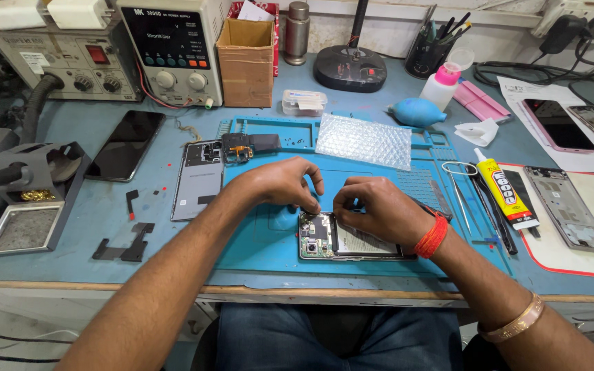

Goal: The person works on a disassembled smartphone at a repair bench, first peeling a protective layer and adjusting the battery inside the phone frame by hand, then using a screwdriver to work on the phone's internal components while steadying the device with the other hand.

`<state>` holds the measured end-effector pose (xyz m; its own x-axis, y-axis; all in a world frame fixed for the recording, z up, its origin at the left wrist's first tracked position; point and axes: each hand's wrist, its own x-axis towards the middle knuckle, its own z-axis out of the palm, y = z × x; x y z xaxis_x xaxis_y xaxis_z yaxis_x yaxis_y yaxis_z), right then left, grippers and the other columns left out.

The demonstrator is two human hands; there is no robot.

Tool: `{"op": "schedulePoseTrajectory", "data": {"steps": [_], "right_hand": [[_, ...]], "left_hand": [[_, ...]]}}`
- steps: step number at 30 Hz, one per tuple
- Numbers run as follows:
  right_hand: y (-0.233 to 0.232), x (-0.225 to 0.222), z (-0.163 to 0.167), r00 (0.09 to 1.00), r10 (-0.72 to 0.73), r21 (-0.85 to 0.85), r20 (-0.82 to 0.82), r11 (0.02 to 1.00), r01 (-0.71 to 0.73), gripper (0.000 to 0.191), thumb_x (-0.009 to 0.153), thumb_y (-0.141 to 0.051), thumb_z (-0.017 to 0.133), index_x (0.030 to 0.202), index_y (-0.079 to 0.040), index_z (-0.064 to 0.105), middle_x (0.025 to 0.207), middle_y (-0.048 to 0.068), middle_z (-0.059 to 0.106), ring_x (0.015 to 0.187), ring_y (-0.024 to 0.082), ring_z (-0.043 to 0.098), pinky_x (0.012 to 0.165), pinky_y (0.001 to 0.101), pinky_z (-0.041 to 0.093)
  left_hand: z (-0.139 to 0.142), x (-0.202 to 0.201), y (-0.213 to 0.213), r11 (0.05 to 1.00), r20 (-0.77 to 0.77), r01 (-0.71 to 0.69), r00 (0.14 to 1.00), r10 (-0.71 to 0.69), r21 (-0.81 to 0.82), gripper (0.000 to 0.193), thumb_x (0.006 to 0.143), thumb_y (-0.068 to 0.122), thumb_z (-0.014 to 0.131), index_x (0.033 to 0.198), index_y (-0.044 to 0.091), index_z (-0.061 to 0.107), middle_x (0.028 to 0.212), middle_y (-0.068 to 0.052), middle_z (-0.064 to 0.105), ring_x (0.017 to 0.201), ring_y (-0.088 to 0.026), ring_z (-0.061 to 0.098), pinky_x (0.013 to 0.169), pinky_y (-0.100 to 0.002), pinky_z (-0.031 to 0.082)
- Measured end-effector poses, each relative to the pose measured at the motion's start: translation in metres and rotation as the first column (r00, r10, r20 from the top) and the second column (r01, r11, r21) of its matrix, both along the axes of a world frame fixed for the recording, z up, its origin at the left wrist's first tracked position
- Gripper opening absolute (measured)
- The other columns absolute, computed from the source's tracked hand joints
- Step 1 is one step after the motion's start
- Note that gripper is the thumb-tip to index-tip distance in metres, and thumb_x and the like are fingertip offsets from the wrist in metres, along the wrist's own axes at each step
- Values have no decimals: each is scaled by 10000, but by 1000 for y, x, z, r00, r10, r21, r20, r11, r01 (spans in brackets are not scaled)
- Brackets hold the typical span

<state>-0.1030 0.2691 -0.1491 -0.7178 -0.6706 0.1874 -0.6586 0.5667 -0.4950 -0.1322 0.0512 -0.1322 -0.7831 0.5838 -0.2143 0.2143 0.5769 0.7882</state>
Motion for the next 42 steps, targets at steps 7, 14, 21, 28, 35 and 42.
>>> {"op": "schedulePoseTrajectory", "data": {"steps": [7,14,21,28,35,42], "right_hand": [[0,-2,0,1000,11,4,8,1000,-11,114,827,-113,734,925,-65,766,872,70,719,728,219,719,683,335,573],[-1,-3,-1,1000,10,8,16,1000,-10,110,820,-112,741,917,-66,764,865,66,717,715,212,718,668,331,579],[1,-4,-3,1000,23,20,-12,1000,-23,110,819,-124,756,912,-68,765,860,74,712,711,226,704,656,339,566],[2,-5,-4,999,38,18,-20,999,-38,124,816,-131,759,923,-70,765,861,76,707,715,231,700,654,341,563],[2,-5,-4,1000,28,30,-12,999,-27,123,822,-134,758,927,-72,768,853,80,702,712,227,699,653,340,563],[2,-7,-4,999,39,41,-3,998,-39,134,822,-138,755,938,-72,771,867,73,703,721,218,705,653,334,567]], "left_hand": [[0,-1,3,998,-27,-18,1000,17,-53,415,663,175,872,1021,50,701,772,-63,750,648,-132,664,567,-290,534],[4,1,6,992,-47,-39,998,33,-121,434,633,193,887,1006,52,715,759,-61,720,653,-141,664,572,-307,540],[10,-2,11,978,-26,39,999,-46,-204,259,670,203,844,883,64,794,751,-35,749,647,-132,667,590,-307,552],[10,-2,11,971,-38,35,998,-45,-237,228,698,221,823,849,51,807,727,-38,747,633,-135,661,586,-309,547],[12,-1,14,968,-9,28,999,-31,-250,226,702,204,825,846,33,799,700,-57,716,628,-148,644,578,-322,525],[12,0,14,963,-29,31,999,-40,-267,212,710,212,821,842,48,797,689,-49,713,621,-144,642,578,-319,524]]}}
